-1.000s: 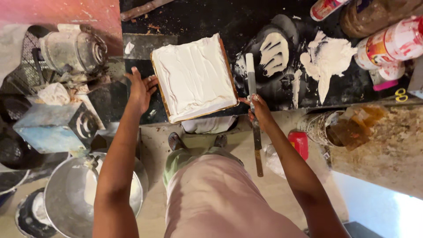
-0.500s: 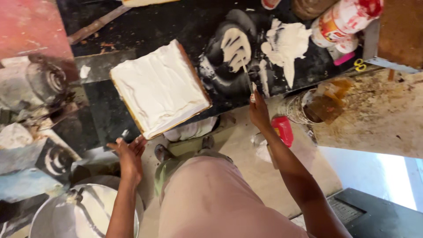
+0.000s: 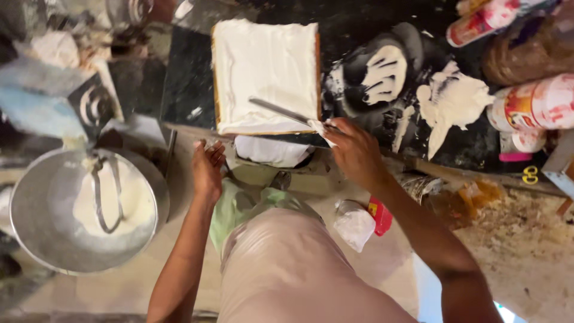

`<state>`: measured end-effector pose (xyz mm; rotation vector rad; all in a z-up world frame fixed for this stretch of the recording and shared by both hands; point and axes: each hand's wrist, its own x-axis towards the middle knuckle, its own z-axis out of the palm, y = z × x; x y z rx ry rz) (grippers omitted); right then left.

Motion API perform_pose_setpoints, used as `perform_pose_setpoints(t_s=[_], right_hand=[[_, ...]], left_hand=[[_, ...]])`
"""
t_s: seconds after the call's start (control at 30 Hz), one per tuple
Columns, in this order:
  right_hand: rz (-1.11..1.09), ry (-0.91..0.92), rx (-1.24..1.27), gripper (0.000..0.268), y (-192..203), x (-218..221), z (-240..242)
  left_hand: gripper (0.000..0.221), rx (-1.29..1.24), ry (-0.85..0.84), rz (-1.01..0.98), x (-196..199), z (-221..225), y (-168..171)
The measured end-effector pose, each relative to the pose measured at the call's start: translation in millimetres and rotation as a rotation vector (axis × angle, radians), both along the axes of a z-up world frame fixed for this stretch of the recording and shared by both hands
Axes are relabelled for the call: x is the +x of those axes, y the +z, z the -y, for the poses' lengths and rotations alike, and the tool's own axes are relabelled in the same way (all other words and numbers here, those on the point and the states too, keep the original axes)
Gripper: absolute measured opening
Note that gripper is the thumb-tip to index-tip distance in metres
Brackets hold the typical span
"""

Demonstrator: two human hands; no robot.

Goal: The person frosts a square cake by applying white frosting with a spatula and smoothing it across the top and sides.

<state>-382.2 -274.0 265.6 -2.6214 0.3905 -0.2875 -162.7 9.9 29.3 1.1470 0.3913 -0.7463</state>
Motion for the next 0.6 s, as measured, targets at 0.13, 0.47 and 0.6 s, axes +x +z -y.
perform_pose_setpoints(t_s=[0.13, 0.47, 0.6], right_hand=[[-0.317, -0.109, 0.389, 0.043, 37, 46, -11], [-0.311, 0.203, -0.155, 0.049, 35, 87, -62], [-0.424, 0.329, -0.405, 0.049, 44, 110, -70]], left_hand=[[0.058, 0.127, -0.064, 0.146, -36, -8, 34], [0.050, 0.066, -0.317, 0.250, -25, -25, 35], [0.049, 0.116, -0.233, 0.192, -5, -60, 0]])
